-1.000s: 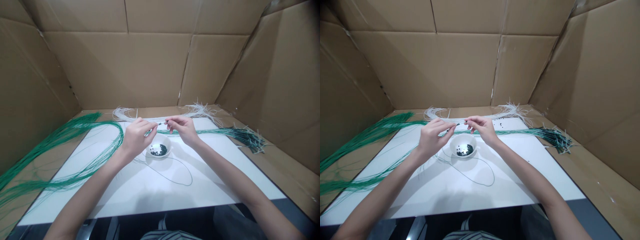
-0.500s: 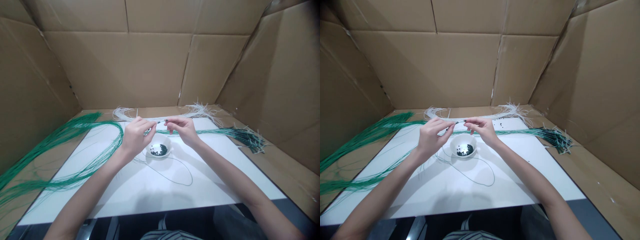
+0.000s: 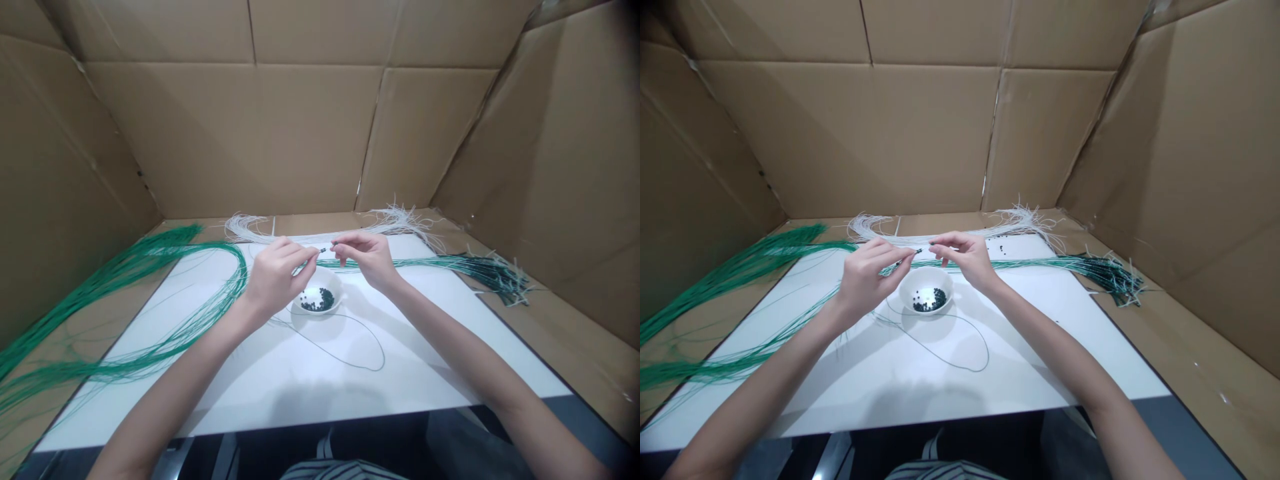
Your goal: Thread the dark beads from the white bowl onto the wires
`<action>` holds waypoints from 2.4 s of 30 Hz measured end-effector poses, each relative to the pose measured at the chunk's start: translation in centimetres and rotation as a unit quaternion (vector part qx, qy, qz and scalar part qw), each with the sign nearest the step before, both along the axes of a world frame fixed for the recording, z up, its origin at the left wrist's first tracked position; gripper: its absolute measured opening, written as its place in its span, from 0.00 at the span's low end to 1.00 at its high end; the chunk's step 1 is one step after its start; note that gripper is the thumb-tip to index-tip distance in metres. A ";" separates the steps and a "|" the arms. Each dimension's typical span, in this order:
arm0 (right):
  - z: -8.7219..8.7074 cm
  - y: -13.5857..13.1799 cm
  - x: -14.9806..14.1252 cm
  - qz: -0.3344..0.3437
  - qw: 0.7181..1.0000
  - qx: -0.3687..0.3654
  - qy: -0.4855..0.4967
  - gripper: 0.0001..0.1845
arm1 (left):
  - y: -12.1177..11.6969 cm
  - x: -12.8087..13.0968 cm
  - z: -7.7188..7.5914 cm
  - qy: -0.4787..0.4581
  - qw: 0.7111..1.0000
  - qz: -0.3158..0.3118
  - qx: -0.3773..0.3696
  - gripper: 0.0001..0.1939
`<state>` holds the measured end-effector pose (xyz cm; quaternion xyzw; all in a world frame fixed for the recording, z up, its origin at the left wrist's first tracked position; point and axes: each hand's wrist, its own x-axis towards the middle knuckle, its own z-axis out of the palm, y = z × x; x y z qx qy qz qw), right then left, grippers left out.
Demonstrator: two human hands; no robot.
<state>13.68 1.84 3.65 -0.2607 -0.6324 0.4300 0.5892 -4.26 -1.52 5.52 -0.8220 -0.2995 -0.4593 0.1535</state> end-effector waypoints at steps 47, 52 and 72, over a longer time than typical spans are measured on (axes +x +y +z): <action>0.0 -0.2 0.0 0.016 0.992 -0.028 -0.123 0.13 | 0.4 0.3 -0.8 -0.038 0.994 0.006 -0.099 0.08; -0.7 0.8 0.2 0.049 0.954 -0.023 -0.296 0.16 | 1.5 -0.3 -0.6 -0.136 0.921 -0.016 -0.364 0.12; -4.4 1.2 -2.8 0.018 0.690 0.105 -0.716 0.10 | 3.5 -1.1 -1.5 -0.200 0.822 -0.015 -0.534 0.14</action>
